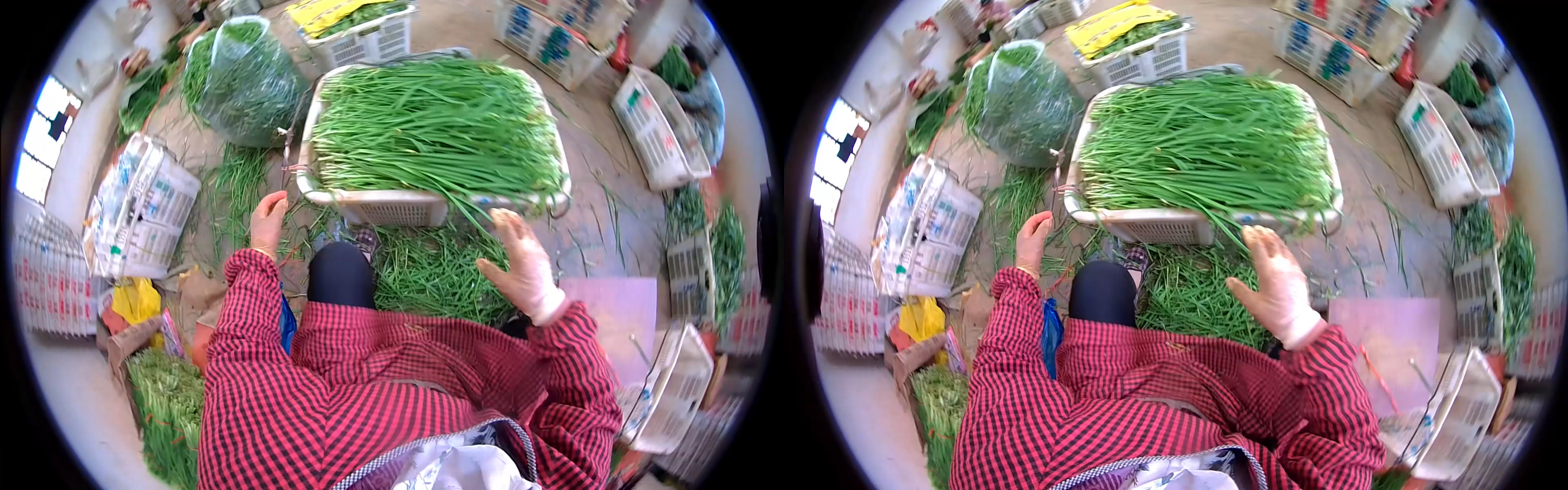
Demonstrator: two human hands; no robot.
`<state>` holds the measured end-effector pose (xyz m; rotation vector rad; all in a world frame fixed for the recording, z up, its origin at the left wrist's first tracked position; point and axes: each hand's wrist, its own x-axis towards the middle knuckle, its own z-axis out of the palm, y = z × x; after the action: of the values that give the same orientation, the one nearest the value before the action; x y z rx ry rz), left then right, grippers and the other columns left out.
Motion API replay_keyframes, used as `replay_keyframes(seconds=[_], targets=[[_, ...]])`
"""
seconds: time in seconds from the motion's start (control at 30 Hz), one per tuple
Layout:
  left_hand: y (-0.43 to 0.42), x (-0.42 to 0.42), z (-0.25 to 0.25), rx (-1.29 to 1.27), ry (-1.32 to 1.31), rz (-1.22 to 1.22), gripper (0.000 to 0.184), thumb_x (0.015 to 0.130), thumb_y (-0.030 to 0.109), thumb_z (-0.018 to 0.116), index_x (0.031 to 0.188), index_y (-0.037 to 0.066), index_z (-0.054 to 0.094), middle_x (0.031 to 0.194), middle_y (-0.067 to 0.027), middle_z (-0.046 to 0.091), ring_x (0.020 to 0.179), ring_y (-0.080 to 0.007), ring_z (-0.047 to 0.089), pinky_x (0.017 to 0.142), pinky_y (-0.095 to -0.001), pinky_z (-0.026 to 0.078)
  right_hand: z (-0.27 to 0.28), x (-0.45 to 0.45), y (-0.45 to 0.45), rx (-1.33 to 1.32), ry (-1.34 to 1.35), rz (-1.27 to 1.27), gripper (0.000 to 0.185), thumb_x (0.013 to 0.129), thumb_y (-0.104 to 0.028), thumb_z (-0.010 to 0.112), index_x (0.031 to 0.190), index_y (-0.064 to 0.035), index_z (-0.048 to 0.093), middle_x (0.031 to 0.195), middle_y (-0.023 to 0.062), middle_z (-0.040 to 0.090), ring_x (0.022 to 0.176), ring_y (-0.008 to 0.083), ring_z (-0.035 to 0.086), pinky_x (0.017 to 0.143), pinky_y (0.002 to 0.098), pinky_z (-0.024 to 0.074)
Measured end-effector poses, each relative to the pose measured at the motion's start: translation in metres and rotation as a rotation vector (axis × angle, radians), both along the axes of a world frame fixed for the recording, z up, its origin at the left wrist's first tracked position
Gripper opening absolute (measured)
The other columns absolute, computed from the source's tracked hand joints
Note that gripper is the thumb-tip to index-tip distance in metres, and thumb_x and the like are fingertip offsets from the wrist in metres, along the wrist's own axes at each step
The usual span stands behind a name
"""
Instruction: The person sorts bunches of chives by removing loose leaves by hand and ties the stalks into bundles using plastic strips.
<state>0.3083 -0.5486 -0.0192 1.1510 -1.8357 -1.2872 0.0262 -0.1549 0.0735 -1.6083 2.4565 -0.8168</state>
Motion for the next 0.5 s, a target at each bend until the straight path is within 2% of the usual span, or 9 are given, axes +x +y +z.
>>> replay_keyframes(seconds=[0.1, 0.13, 0.2, 0.23, 0.3, 0.37, 0.4, 0.43, 0.5], targets=[[-0.005, -0.020, -0.004, 0.133, 0.266, 0.041, 0.030, 0.096, 0.018, 0.061, 0.122, 0.002, 0.062, 0.107, -0.0014, 0.066, 0.094, -0.0088, 0.060, 0.085, -0.0237, 0.047, -0.009, -0.004, -0.095, 0.121, 0.069, 0.134, 0.075, 0.078, -0.031, 0.073, 0.140, -0.0020, 0.042, 0.142, 0.0230, 0.045, 0.135, 0.0386, 0.039, 0.114, 0.0446, 0.0313], [-0.012, -0.028, -0.002, 0.144, 0.271, 0.061, 0.030, 0.096, 0.018, 0.061, 0.122, 0.002, 0.062, 0.107, -0.0014, 0.066, 0.094, -0.0088, 0.060, 0.085, -0.0237, 0.047, -0.012, -0.005, -0.127, 0.129, 0.100, 0.160, 0.075, 0.078, -0.032, 0.073, 0.139, -0.0020, 0.042, 0.142, 0.0228, 0.045, 0.136, 0.0382, 0.038, 0.115, 0.0444, 0.0299], [-0.025, -0.050, -0.006, 0.317, 0.374, -0.028, 0.041, 0.102, 0.026, 0.052, 0.135, 0.001, 0.051, 0.131, -0.0100, 0.059, 0.121, -0.0201, 0.056, 0.102, -0.0310, 0.042, -0.023, -0.006, -0.184, 0.138, 0.161, 0.191, 0.074, 0.078, -0.032, 0.072, 0.139, -0.0021, 0.042, 0.143, 0.0224, 0.044, 0.137, 0.0374, 0.037, 0.116, 0.0440, 0.0272], [-0.031, -0.065, -0.004, 0.326, 0.380, -0.013, 0.041, 0.102, 0.026, 0.052, 0.135, 0.001, 0.051, 0.131, -0.0100, 0.059, 0.121, -0.0201, 0.056, 0.102, -0.0310, 0.042, -0.027, -0.006, -0.211, 0.126, 0.193, 0.198, 0.075, 0.078, -0.033, 0.072, 0.139, -0.0021, 0.041, 0.144, 0.0222, 0.043, 0.138, 0.0371, 0.036, 0.117, 0.0439, 0.0259], [-0.038, -0.090, -0.010, 0.374, 0.420, -0.116, 0.055, 0.102, 0.039, 0.050, 0.142, 0.002, 0.042, 0.144, -0.0133, 0.048, 0.133, -0.0229, 0.046, 0.111, -0.0356, 0.033, -0.037, -0.007, -0.246, 0.115, 0.240, 0.220, 0.072, 0.079, -0.032, 0.072, 0.137, -0.0017, 0.044, 0.143, 0.0206, 0.045, 0.138, 0.0364, 0.036, 0.117, 0.0441, 0.0249], [-0.064, -0.109, -0.053, 0.584, 0.405, -0.199, 0.067, 0.100, 0.049, 0.048, 0.148, 0.003, 0.034, 0.151, -0.0117, 0.039, 0.141, -0.0237, 0.035, 0.116, -0.0391, 0.024, -0.052, -0.010, -0.266, 0.272, 0.278, 0.244, 0.065, 0.078, -0.030, 0.073, 0.132, -0.0028, 0.049, 0.142, 0.0192, 0.046, 0.136, 0.0358, 0.038, 0.116, 0.0446, 0.0276], [-0.062, -0.117, -0.046, 0.694, 0.333, -0.198, 0.071, 0.098, 0.054, 0.048, 0.149, 0.006, 0.033, 0.151, -0.0077, 0.039, 0.139, -0.0229, 0.037, 0.114, -0.0407, 0.028, -0.064, -0.012, -0.269, 0.241, 0.240, 0.234, 0.062, 0.077, -0.029, 0.073, 0.129, -0.0041, 0.052, 0.140, 0.0186, 0.047, 0.135, 0.0357, 0.039, 0.115, 0.0452, 0.0293], [-0.063, -0.123, -0.046, 0.760, 0.429, -0.244, 0.082, 0.093, 0.058, 0.054, 0.152, 0.006, 0.030, 0.154, -0.0070, 0.034, 0.143, -0.0206, 0.027, 0.116, -0.0371, 0.023, -0.071, -0.017, -0.269, 0.205, 0.205, 0.220, 0.059, 0.076, -0.027, 0.074, 0.127, -0.0054, 0.054, 0.139, 0.0181, 0.048, 0.134, 0.0356, 0.040, 0.113, 0.0458, 0.0311], [-0.062, -0.128, -0.050, 0.755, 0.414, -0.198, 0.065, 0.098, 0.052, 0.050, 0.148, 0.013, 0.037, 0.147, -0.0039, 0.044, 0.133, -0.0204, 0.042, 0.107, -0.0419, 0.037, -0.076, -0.024, -0.264, 0.071, 0.111, 0.240, 0.055, 0.075, -0.022, 0.076, 0.124, -0.0070, 0.057, 0.132, 0.0160, 0.053, 0.126, 0.0351, 0.048, 0.107, 0.0438, 0.0392]])
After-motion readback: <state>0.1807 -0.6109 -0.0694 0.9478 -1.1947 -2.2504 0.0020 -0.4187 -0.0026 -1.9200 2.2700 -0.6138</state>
